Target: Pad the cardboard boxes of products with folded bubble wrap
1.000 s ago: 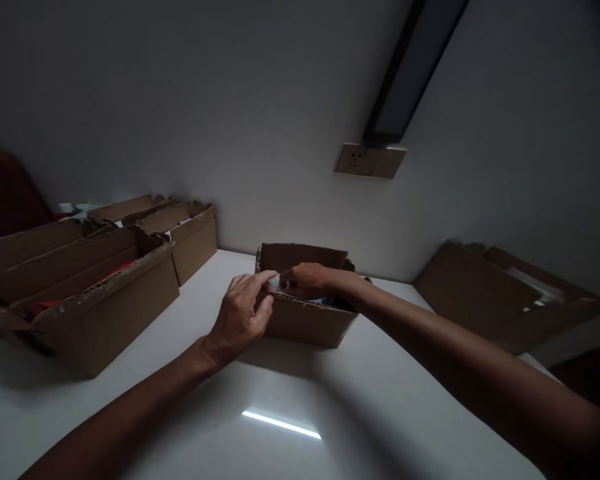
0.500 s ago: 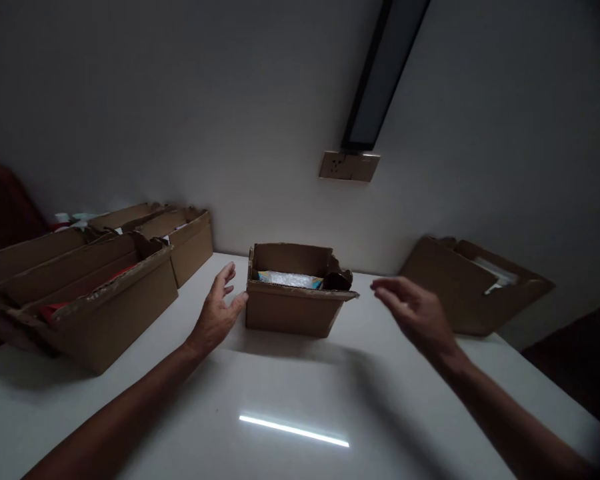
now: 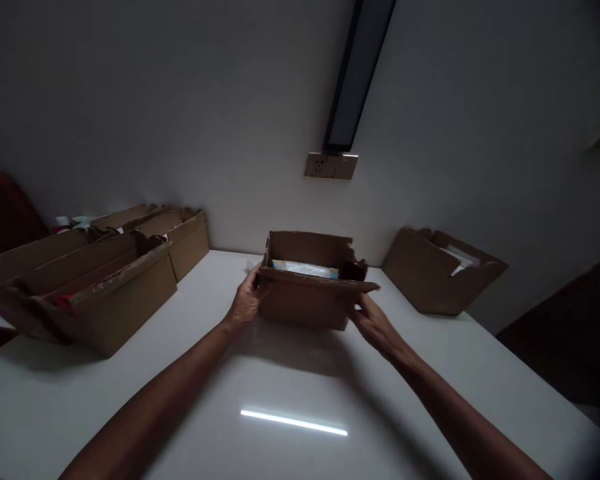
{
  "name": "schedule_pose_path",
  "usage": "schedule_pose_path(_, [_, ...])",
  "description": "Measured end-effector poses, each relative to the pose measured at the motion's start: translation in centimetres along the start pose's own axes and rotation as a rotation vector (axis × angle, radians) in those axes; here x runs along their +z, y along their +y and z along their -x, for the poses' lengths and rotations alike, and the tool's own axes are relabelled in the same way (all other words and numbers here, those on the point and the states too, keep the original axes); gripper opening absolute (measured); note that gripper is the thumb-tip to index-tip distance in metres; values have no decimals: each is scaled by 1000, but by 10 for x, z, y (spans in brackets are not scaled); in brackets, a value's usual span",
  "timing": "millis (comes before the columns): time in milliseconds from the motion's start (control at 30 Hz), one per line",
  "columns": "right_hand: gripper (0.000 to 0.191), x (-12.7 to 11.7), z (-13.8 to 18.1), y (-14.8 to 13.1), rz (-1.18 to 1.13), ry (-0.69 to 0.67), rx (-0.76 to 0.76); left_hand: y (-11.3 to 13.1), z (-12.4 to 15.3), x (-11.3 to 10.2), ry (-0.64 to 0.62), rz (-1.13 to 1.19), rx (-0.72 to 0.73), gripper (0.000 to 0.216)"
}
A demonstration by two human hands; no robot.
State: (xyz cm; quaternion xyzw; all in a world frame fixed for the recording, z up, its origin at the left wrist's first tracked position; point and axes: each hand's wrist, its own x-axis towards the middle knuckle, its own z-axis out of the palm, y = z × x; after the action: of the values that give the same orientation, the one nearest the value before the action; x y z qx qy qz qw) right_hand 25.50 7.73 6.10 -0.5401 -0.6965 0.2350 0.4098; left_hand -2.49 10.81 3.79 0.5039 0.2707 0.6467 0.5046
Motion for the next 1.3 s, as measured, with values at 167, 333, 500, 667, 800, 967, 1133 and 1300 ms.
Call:
schedule_pose_path(167, [49, -5, 3, -63, 47, -25, -142, 47, 19, -14, 28, -10, 71, 60])
schedule_pose_path(333, [59, -8, -25, -106, -123, -73, -278, 96, 4, -7, 101, -41, 184, 61])
schedule_pose_path(500, [48, -35, -7, -103, -199, -20, -197, 105, 0, 24, 13, -23, 114, 62])
schedule_pose_path(667, [48, -13, -4, -105, -138, -98, -215, 113, 14, 10, 185, -42, 99, 62])
schedule_pose_path(800, [46, -8, 4, -90, -67, -51, -186, 100, 24, 8, 196, -54, 85, 59])
schedule_pose_path(967, [45, -51, 65, -49, 18, 38, -28, 43, 36, 59, 88, 37, -50, 55])
schedule_pose_path(1133, [51, -101, 152, -4, 146, 267, 225, -23, 51, 147, -129, 110, -186, 58])
schedule_pose_path(1300, [64, -135, 221, 38, 285, 436, 384, -71, 59, 221, -289, 141, -260, 64])
